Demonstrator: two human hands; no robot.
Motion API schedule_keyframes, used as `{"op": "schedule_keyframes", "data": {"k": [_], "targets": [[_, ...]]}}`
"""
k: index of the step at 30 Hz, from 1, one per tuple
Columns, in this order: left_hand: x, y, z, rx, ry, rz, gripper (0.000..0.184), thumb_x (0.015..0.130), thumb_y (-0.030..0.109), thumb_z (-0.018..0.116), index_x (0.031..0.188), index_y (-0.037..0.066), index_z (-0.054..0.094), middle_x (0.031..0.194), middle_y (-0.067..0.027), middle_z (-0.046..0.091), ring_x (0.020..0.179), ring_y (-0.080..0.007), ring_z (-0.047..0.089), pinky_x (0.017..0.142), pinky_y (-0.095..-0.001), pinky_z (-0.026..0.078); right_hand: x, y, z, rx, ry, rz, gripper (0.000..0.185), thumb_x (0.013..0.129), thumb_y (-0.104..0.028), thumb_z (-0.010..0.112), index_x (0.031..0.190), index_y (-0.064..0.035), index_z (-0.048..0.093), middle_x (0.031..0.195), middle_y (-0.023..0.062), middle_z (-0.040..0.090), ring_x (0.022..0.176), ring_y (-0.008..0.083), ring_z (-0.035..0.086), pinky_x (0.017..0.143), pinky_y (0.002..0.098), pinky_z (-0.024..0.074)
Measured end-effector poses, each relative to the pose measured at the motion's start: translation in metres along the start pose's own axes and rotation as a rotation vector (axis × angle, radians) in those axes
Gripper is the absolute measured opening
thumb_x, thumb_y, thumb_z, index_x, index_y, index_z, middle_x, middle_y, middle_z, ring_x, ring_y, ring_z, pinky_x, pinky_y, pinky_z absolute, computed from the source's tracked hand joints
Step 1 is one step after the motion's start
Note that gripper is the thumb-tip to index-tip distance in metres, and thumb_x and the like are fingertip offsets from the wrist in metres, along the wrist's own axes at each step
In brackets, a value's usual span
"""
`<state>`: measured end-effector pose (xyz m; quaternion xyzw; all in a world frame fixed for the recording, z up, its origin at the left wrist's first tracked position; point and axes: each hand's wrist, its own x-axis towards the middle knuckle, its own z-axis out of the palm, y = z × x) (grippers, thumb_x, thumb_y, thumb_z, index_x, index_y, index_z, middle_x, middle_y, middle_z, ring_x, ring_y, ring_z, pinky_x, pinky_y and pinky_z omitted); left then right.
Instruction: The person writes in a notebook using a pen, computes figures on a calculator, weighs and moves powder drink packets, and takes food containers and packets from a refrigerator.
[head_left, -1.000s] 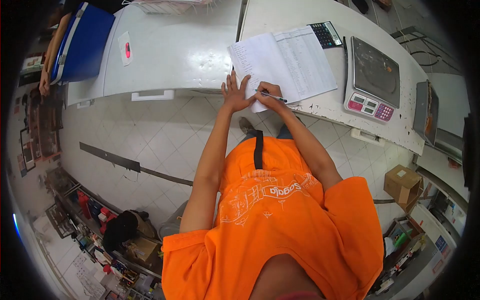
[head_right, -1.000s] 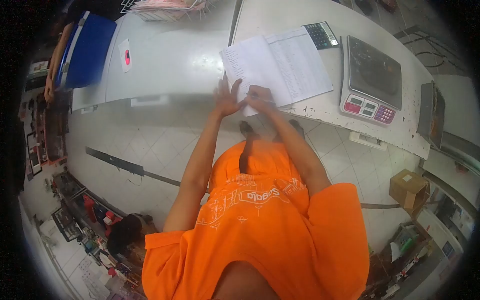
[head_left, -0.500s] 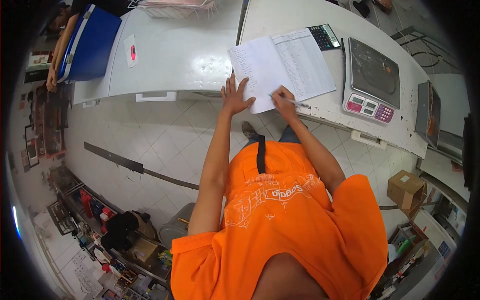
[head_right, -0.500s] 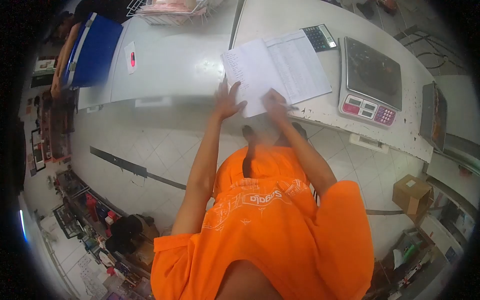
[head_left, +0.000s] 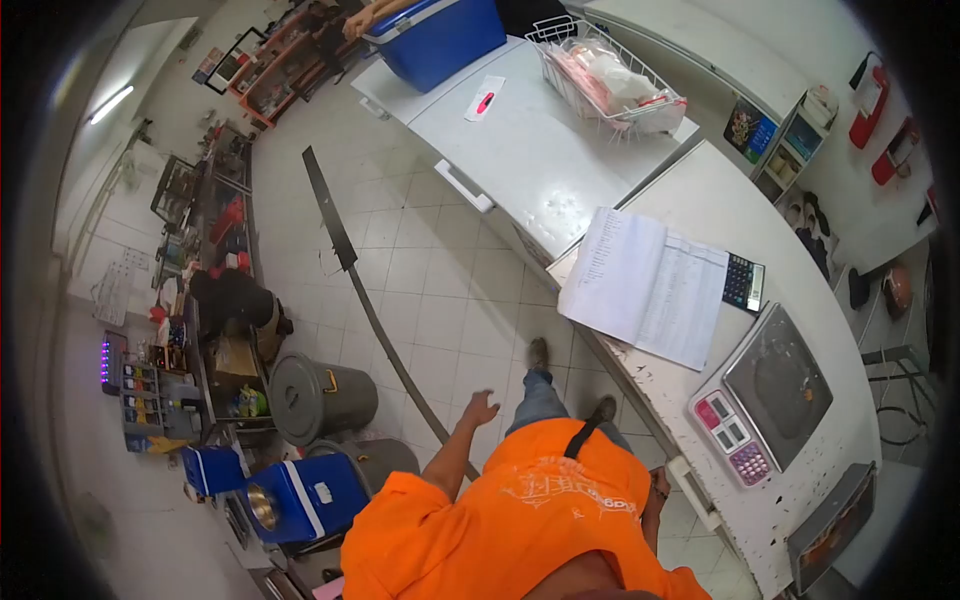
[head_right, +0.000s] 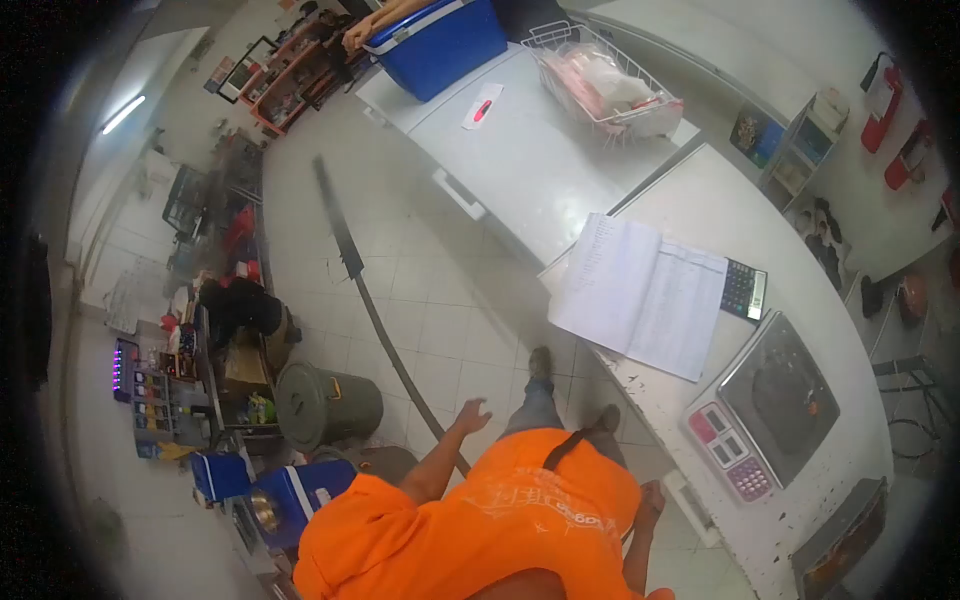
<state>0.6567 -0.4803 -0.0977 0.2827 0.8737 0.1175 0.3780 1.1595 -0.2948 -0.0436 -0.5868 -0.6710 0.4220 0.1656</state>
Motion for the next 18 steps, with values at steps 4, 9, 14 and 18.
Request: {"op": "schedule_keyframes", "data": {"k": [4,9,14,18], "targets": [[-0.073,-0.009,0.041,-0.056,-0.036,-0.124,0.062,0.083,0.038,0.068,0.133,0.007,0.051,0.134,-0.0304,0.048,0.127,-0.0429,0.046,0.106,-0.0456,0.041,0.003,0.070,-0.017,-0.027,-0.272,-0.066,0.023,0.089,-0.026,0.058,0.081,-0.0039,0.058,0.074,0.0190,0.063,0.074,0.0379,0.064,0.066,0.0450,0.0486],[-0.124,0.001,0.080,-0.139,-0.025,-0.139,0.059,0.084,0.042,0.067,0.131,0.008,0.055,0.129,-0.0293,0.053,0.124,-0.0422,0.050,0.104,-0.0457,0.042,0.019,0.142,-0.037,-0.363,-0.410,-0.185,0.025,0.090,-0.022,0.051,0.082,-0.0027,0.064,0.078,0.0202,0.065,0.080,0.0369,0.065,0.073,0.0433,0.0507],[-0.142,0.011,0.094,-0.144,0.030,-0.088,0.054,0.087,0.039,0.064,0.130,0.008,0.055,0.129,-0.0259,0.055,0.122,-0.0399,0.052,0.103,-0.0453,0.043,0.018,0.160,-0.048,-0.811,-0.467,-0.517,0.020,0.085,-0.010,0.054,0.068,-0.0013,0.061,0.071,0.0169,0.062,0.072,0.0329,0.063,0.069,0.0418,0.0508],[-0.162,0.009,0.108,-0.216,0.155,-0.002,0.050,0.089,0.038,0.063,0.129,0.008,0.055,0.127,-0.0254,0.057,0.121,-0.0398,0.053,0.102,-0.0445,0.044,0.004,0.182,-0.054,-0.769,-0.549,-0.392,0.027,0.085,-0.009,0.054,0.059,-0.0026,0.054,0.063,0.0147,0.057,0.066,0.0318,0.061,0.066,0.0417,0.0482]]}}
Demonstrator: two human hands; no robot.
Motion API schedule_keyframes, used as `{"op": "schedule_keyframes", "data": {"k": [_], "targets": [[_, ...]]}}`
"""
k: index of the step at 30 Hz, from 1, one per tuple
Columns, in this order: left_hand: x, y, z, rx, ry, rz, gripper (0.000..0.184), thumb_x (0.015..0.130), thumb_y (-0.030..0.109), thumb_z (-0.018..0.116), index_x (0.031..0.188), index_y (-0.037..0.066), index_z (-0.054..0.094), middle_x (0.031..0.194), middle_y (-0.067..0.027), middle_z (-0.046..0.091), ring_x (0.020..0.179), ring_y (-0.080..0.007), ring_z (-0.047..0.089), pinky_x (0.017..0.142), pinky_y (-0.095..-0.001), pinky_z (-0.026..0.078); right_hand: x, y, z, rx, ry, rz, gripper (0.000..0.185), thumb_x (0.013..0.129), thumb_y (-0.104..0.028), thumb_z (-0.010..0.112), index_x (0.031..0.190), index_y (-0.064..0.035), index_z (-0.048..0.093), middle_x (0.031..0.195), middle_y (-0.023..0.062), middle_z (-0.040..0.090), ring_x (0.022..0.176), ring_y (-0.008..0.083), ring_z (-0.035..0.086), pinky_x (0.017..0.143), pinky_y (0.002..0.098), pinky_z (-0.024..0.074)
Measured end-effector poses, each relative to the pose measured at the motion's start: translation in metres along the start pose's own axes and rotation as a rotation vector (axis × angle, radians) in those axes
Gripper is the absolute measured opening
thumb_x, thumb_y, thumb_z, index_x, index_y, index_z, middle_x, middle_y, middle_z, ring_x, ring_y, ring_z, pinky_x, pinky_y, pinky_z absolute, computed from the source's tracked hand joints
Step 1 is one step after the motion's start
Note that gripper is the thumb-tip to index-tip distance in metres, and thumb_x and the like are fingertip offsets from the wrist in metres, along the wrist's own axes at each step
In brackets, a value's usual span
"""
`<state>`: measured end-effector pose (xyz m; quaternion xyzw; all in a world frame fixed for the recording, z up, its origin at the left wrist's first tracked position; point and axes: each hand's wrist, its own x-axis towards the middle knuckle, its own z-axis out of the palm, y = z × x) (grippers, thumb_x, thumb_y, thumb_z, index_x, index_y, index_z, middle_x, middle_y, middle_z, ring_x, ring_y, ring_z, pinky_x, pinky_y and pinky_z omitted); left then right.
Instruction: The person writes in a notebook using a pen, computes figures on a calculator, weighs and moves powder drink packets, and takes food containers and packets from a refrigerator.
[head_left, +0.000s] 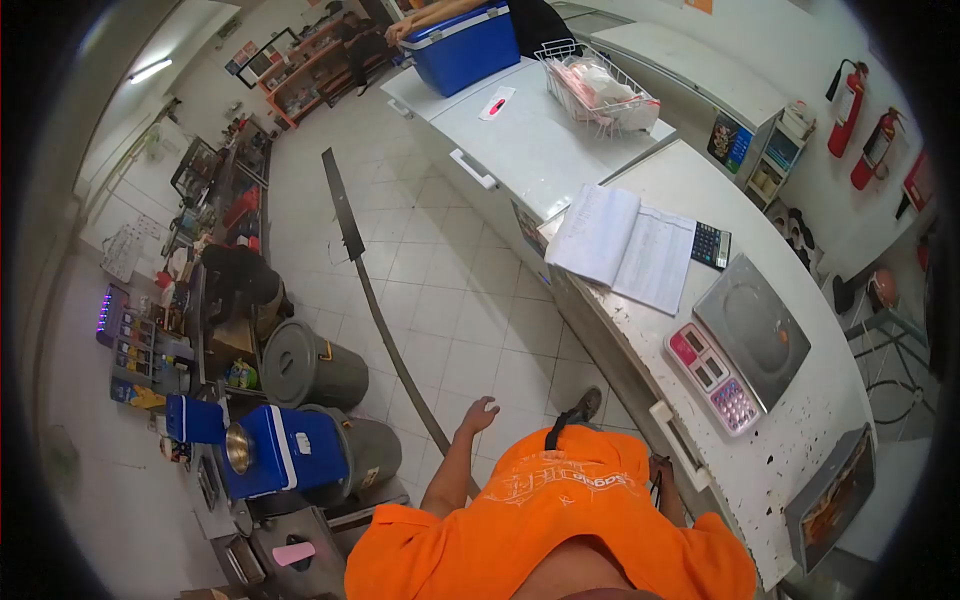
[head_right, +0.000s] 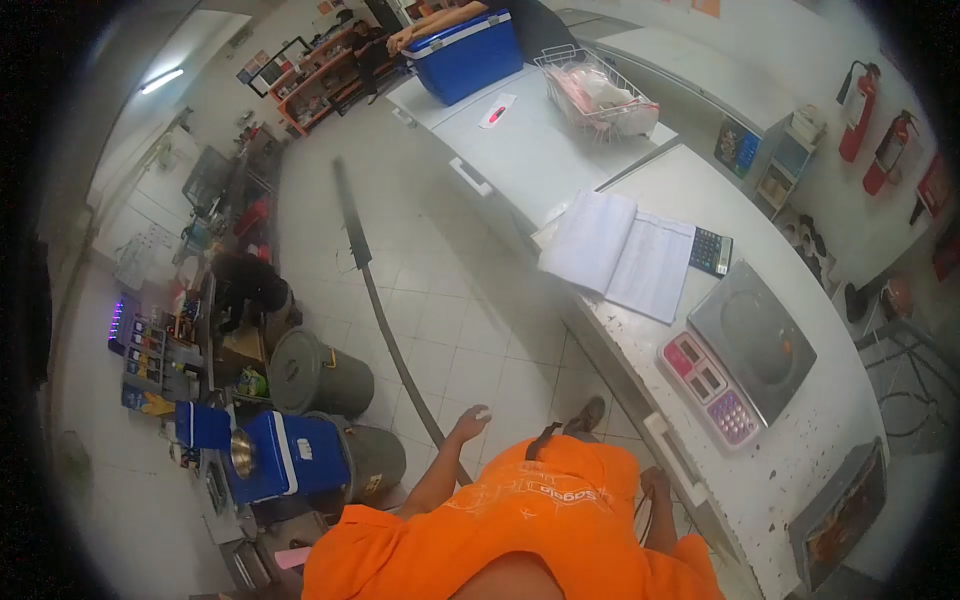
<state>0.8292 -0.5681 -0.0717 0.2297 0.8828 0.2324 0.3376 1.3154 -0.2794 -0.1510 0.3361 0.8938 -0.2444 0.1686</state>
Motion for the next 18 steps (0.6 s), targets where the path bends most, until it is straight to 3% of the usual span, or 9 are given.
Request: {"op": "schedule_keyframes", "data": {"k": [1,2,5,6,9,12,15,18], "targets": [[-0.007,-0.001,0.003,-0.020,0.003,0.002,0.049,0.089,0.037,0.063,0.129,0.009,0.055,0.127,-0.0254,0.057,0.120,-0.0399,0.053,0.102,-0.0443,0.044,-0.005,0.006,0.009,0.021,-0.028,0.017,0.029,0.085,-0.009,0.054,0.056,-0.0030,0.053,0.061,0.0141,0.056,0.064,0.0315,0.060,0.066,0.0417,0.0476],[-0.022,0.001,0.004,-0.040,0.002,-0.002,0.049,0.089,0.037,0.063,0.128,0.009,0.055,0.126,-0.0254,0.057,0.120,-0.0400,0.053,0.102,-0.0442,0.044,0.011,0.031,0.054,-0.035,-0.356,0.074,0.026,0.086,-0.009,0.053,0.061,-0.0046,0.056,0.068,0.0129,0.060,0.072,0.0315,0.062,0.069,0.0422,0.0483],[-0.063,-0.008,0.021,-0.101,-0.016,-0.019,0.048,0.090,0.036,0.062,0.129,0.010,0.055,0.128,-0.0242,0.057,0.121,-0.0381,0.054,0.101,-0.0430,0.044,-0.048,0.048,0.083,0.299,0.187,-0.090,0.019,0.092,-0.016,0.046,0.084,-0.0051,0.058,0.071,0.0079,0.062,0.064,0.0192,0.062,0.060,0.0348,0.0494],[-0.070,-0.022,0.035,-0.129,-0.015,-0.008,0.048,0.090,0.037,0.062,0.130,0.010,0.055,0.129,-0.0238,0.057,0.121,-0.0376,0.054,0.101,-0.0426,0.044,-0.072,0.037,0.065,0.021,0.290,-0.227,0.018,0.091,-0.019,0.050,0.084,-0.0056,0.060,0.071,0.0063,0.063,0.066,0.0164,0.061,0.063,0.0335,0.0490],[-0.112,-0.040,0.071,-0.148,-0.028,-0.009,0.049,0.091,0.037,0.062,0.131,0.010,0.055,0.128,-0.0216,0.059,0.120,-0.0348,0.056,0.101,-0.0406,0.044,-0.132,0.042,0.075,0.453,0.034,0.056,0.016,0.088,-0.019,0.056,0.084,-0.0082,0.067,0.091,0.0092,0.067,0.088,0.0278,0.064,0.076,0.0413,0.0513],[-0.161,-0.048,0.100,-0.161,-0.106,-0.001,0.049,0.091,0.038,0.062,0.130,0.009,0.056,0.127,-0.0191,0.061,0.118,-0.0319,0.058,0.101,-0.0387,0.045,-0.198,0.040,0.070,0.254,0.082,0.149,0.018,0.090,-0.018,0.053,0.085,-0.0077,0.067,0.085,0.0107,0.068,0.086,0.0291,0.065,0.076,0.0422,0.0510],[-0.188,-0.042,0.123,-0.249,-0.132,-0.006,0.046,0.091,0.037,0.063,0.126,0.009,0.059,0.120,-0.0166,0.065,0.115,-0.0284,0.061,0.098,-0.0371,0.047,-0.240,0.035,0.051,0.671,0.166,0.380,0.025,0.093,-0.019,0.046,0.087,-0.0049,0.066,0.081,0.0144,0.068,0.084,0.0319,0.066,0.076,0.0443,0.0502],[-0.212,-0.034,0.151,-0.308,-0.159,-0.009,0.043,0.090,0.036,0.063,0.124,0.009,0.061,0.116,-0.0156,0.067,0.110,-0.0280,0.063,0.096,-0.0365,0.048,-0.254,0.053,0.038,0.371,0.391,0.197,0.038,0.096,-0.027,0.041,0.081,-0.0022,0.065,0.079,0.0175,0.068,0.080,0.0336,0.066,0.075,0.0452,0.0491]]}}
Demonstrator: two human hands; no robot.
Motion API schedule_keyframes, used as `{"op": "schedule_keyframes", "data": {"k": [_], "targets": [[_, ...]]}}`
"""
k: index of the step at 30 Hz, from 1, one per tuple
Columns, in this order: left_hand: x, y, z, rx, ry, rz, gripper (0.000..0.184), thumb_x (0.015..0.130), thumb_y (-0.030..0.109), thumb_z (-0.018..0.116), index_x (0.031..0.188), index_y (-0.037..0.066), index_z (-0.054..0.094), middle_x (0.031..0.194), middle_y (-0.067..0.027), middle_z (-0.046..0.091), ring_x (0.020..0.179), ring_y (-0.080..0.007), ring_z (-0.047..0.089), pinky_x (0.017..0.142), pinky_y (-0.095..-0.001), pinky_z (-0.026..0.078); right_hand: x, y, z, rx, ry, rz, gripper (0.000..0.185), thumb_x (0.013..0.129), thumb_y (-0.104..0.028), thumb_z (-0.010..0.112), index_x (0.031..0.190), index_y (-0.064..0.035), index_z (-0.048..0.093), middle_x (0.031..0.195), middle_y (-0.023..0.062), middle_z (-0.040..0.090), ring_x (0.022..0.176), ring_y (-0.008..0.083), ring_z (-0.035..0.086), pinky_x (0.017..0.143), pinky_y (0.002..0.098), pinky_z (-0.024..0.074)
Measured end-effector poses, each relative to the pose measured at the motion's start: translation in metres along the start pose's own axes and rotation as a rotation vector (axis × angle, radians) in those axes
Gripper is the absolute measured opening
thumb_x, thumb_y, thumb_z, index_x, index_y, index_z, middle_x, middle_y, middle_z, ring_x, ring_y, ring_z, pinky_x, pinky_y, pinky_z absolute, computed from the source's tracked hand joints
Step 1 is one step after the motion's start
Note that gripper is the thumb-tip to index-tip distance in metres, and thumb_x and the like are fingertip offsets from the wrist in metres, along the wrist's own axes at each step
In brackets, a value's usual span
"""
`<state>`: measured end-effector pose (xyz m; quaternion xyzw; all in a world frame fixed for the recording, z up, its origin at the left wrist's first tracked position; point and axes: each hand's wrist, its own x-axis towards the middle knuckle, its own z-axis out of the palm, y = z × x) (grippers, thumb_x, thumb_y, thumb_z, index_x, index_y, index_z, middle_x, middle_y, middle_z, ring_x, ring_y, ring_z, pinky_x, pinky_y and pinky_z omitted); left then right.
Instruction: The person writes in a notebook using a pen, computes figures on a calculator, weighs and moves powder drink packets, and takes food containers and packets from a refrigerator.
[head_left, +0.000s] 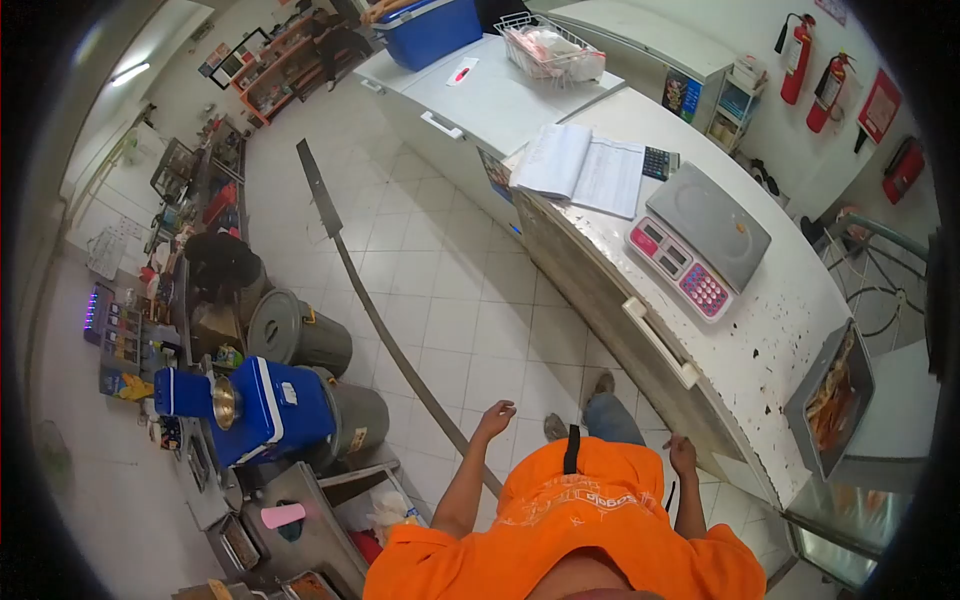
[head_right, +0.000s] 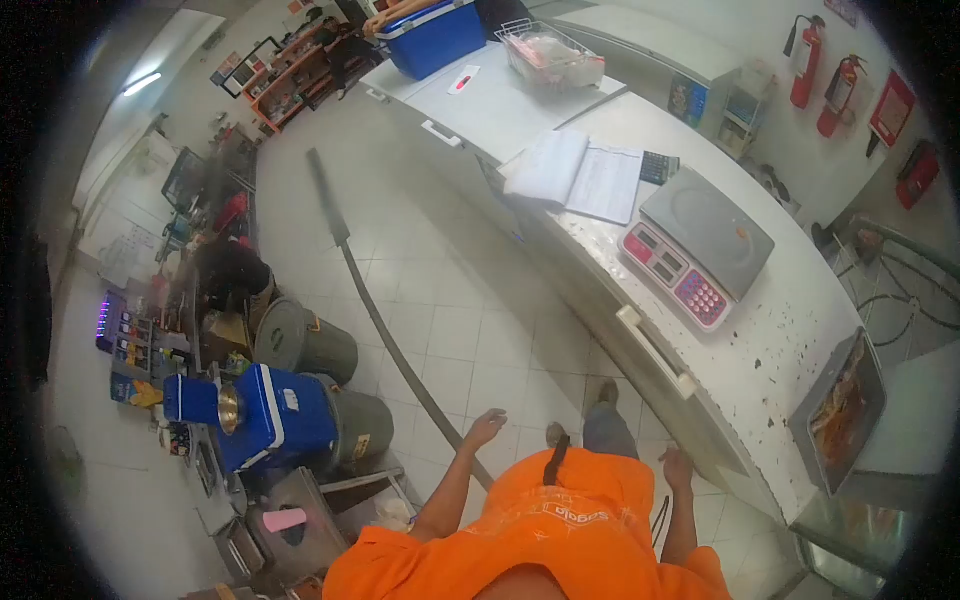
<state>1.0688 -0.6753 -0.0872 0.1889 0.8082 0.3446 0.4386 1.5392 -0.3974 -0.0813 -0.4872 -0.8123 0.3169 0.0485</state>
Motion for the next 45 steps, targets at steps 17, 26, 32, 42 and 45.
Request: {"op": "schedule_keyframes", "data": {"k": [17,26,32,42,45], "targets": [[-0.101,0.342,0.307,-0.265,-0.789,0.448,0.055,0.094,0.011,0.062,0.144,0.009,0.041,0.144,-0.0067,0.046,0.122,-0.0193,0.052,0.103,-0.0358,0.043,0.020,-0.060,-0.219,0.319,-0.201,-0.367,0.032,0.093,-0.025,0.053,0.118,-0.0082,0.064,0.107,0.0173,0.066,0.098,0.0332,0.063,0.084,0.0440,0.0496],[-0.165,0.419,0.443,-0.323,-0.618,0.595,0.038,0.106,0.033,0.040,0.107,0.002,0.061,0.128,-0.0141,0.059,0.114,-0.0243,0.058,0.101,-0.0379,0.043,-0.019,0.057,-0.304,0.294,-0.127,-0.176,0.027,0.092,-0.031,0.059,0.083,-0.0064,0.066,0.066,0.0126,0.064,0.064,0.0347,0.063,0.063,0.0445,0.0489],[-0.151,0.415,0.414,-0.302,-0.332,0.579,0.035,0.106,0.029,0.040,0.093,0.002,0.058,0.106,-0.0125,0.064,0.103,-0.0246,0.062,0.096,-0.0382,0.046,-0.032,0.094,-0.337,0.343,-0.204,-0.084,0.027,0.091,-0.031,0.055,0.089,-0.0070,0.066,0.077,0.0172,0.067,0.076,0.0377,0.065,0.072,0.0485,0.0499],[-0.148,0.387,0.390,-0.353,0.038,0.248,0.039,0.102,0.040,0.051,0.081,0.007,0.052,0.057,0.0053,0.032,0.052,-0.0066,0.029,0.051,-0.0259,0.035,-0.021,0.177,-0.423,0.355,0.612,0.156,0.021,0.090,-0.028,0.066,0.087,-0.0078,0.067,0.069,0.0075,0.065,0.061,0.0194,0.064,0.057,0.0337,0.0472],[-0.150,0.382,0.392,-0.288,0.035,0.207,0.038,0.101,0.040,0.052,0.079,0.008,0.053,0.056,0.0065,0.031,0.048,-0.0049,0.026,0.045,-0.0235,0.026,-0.020,0.208,-0.450,0.175,0.676,0.309,0.022,0.087,-0.030,0.066,0.089,-0.0072,0.066,0.076,0.0095,0.066,0.071,0.0272,0.064,0.066,0.0403,0.0492]]}}
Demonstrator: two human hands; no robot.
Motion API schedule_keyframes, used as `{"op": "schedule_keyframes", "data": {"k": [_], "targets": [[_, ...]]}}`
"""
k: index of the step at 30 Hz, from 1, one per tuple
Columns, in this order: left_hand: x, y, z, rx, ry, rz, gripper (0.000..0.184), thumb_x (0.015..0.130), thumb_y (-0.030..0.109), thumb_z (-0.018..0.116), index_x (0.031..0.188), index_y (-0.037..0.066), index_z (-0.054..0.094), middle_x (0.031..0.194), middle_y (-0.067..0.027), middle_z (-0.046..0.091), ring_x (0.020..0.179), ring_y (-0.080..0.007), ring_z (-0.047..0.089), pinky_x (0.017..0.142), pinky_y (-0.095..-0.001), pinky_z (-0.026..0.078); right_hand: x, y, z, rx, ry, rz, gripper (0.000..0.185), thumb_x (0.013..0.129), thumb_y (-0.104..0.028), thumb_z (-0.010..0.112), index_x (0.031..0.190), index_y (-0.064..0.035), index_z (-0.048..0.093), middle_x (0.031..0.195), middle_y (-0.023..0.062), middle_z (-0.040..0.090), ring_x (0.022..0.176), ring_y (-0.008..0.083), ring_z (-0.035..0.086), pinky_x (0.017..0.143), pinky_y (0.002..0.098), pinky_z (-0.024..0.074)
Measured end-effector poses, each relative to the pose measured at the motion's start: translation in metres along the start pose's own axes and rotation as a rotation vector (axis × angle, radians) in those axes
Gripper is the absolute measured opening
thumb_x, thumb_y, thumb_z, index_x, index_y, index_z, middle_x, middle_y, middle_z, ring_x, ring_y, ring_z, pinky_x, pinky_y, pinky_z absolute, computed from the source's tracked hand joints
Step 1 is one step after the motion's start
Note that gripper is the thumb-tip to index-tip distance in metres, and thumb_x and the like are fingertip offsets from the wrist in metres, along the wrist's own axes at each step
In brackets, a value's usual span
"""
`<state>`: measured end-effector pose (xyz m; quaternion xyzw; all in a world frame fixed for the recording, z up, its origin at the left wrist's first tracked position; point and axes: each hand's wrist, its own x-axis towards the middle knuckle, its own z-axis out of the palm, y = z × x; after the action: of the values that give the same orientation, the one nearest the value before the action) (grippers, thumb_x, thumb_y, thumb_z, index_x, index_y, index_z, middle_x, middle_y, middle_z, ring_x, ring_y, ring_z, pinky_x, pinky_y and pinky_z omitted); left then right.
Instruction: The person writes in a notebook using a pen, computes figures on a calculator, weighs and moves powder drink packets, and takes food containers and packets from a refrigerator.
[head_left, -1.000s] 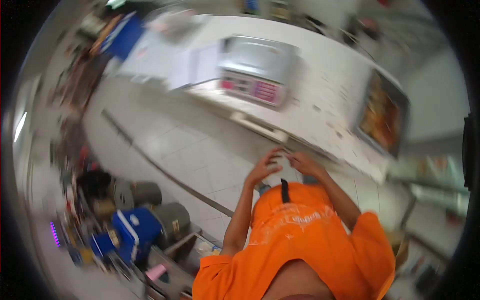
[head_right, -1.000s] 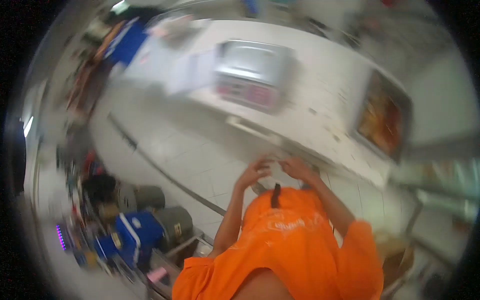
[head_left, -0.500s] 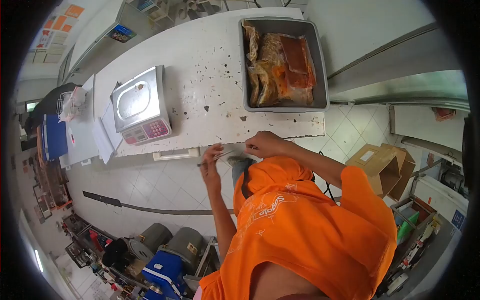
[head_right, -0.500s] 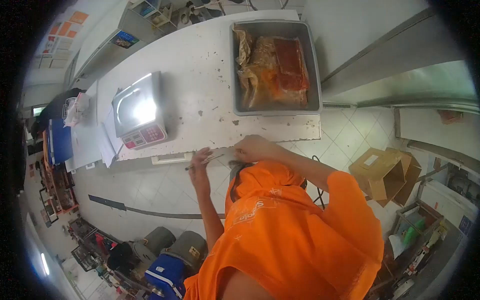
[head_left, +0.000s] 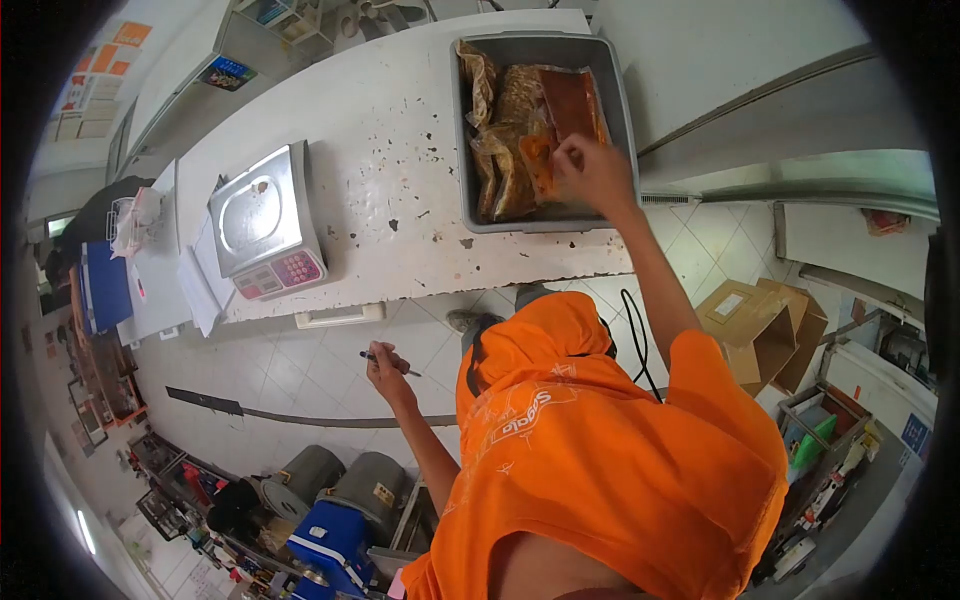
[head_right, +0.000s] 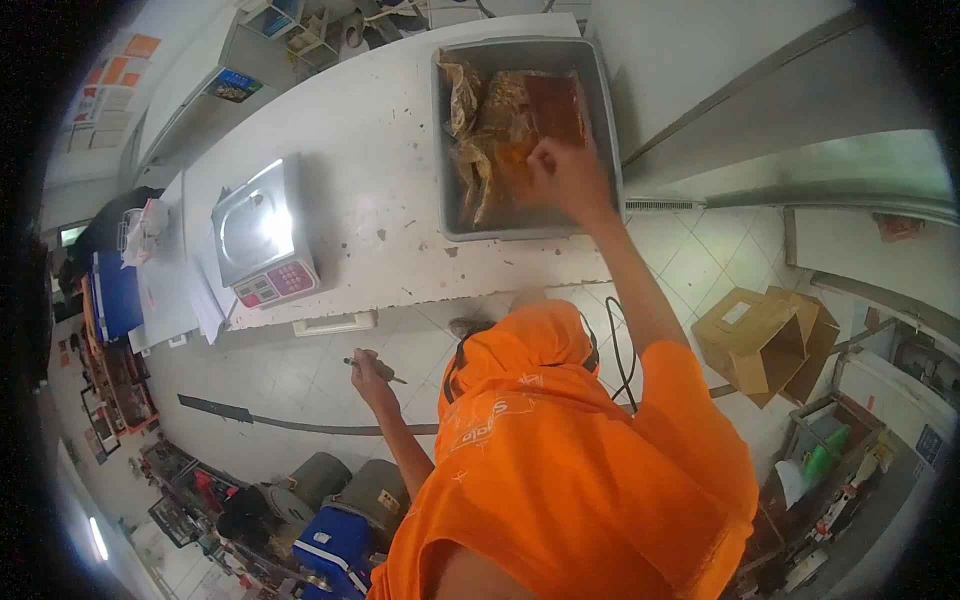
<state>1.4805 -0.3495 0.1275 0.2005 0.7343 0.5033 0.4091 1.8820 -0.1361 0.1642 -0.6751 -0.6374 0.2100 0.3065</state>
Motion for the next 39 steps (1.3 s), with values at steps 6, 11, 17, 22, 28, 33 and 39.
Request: {"op": "schedule_keyframes", "data": {"k": [6,11,17,22,28,33,39], "targets": [[-0.009,0.008,0.009,0.021,-0.056,-0.060,0.035,0.099,0.037,0.057,0.077,0.010,0.055,0.053,0.0085,0.029,0.042,-0.0013,0.022,0.039,-0.0234,0.014,0.056,0.068,-0.017,-0.557,0.253,-0.121,0.033,0.081,-0.042,0.072,0.097,-0.0126,0.069,0.081,0.0046,0.067,0.084,0.0252,0.063,0.069,0.0385,0.0503],[-0.006,0.008,0.014,0.032,-0.093,-0.060,0.033,0.099,0.035,0.057,0.079,0.009,0.056,0.051,0.0087,0.030,0.041,-0.0011,0.023,0.039,-0.0238,0.015,0.079,0.065,-0.012,-0.696,0.101,-0.099,0.044,0.078,-0.045,0.074,0.100,-0.0075,0.069,0.088,0.0099,0.069,0.087,0.0318,0.066,0.070,0.0430,0.0526],[-0.009,0.013,0.026,0.058,-0.118,-0.032,0.030,0.099,0.032,0.056,0.082,0.008,0.055,0.057,0.0100,0.029,0.043,-0.0001,0.024,0.038,-0.0220,0.017,0.127,0.089,0.004,-0.717,-0.181,0.078,0.028,0.081,-0.027,0.068,0.098,-0.0042,0.070,0.095,0.0173,0.071,0.091,0.0372,0.069,0.076,0.0487,0.0552],[-0.014,0.007,0.021,0.036,-0.093,-0.045,0.029,0.099,0.033,0.057,0.082,0.008,0.056,0.056,0.0100,0.029,0.043,-0.0003,0.024,0.039,-0.0223,0.017,0.138,0.081,-0.026,-0.590,-0.071,0.148,0.027,0.081,-0.028,0.068,0.093,-0.0039,0.072,0.095,0.0190,0.071,0.090,0.0366,0.069,0.079,0.0458,0.0557],[-0.013,0.005,0.024,0.029,-0.087,-0.065,0.031,0.099,0.036,0.057,0.082,0.009,0.056,0.055,0.0101,0.030,0.044,-0.0006,0.024,0.040,-0.0227,0.016,0.134,0.043,-0.085,-0.321,0.023,0.126,0.027,0.081,-0.032,0.064,0.089,-0.0086,0.074,0.091,0.0178,0.071,0.087,0.0345,0.069,0.075,0.0443,0.0547],[-0.008,0.012,0.031,0.081,-0.128,-0.019,0.032,0.099,0.037,0.056,0.083,0.009,0.056,0.055,0.0096,0.030,0.044,-0.0008,0.024,0.041,-0.0223,0.017,0.135,0.021,-0.121,-0.276,0.269,-0.060,0.022,0.074,-0.029,0.065,0.085,-0.0110,0.074,0.081,0.0091,0.072,0.076,0.0310,0.069,0.068,0.0403,0.0534],[-0.001,0.013,0.040,0.089,-0.153,-0.003,0.032,0.101,0.036,0.053,0.087,0.008,0.059,0.055,0.0089,0.031,0.044,-0.0011,0.025,0.040,-0.0218,0.018,0.141,0.019,-0.127,-0.295,0.274,-0.013,0.025,0.074,-0.030,0.066,0.090,-0.0114,0.072,0.080,0.0081,0.071,0.075,0.0302,0.069,0.067,0.0394,0.0528]]}}
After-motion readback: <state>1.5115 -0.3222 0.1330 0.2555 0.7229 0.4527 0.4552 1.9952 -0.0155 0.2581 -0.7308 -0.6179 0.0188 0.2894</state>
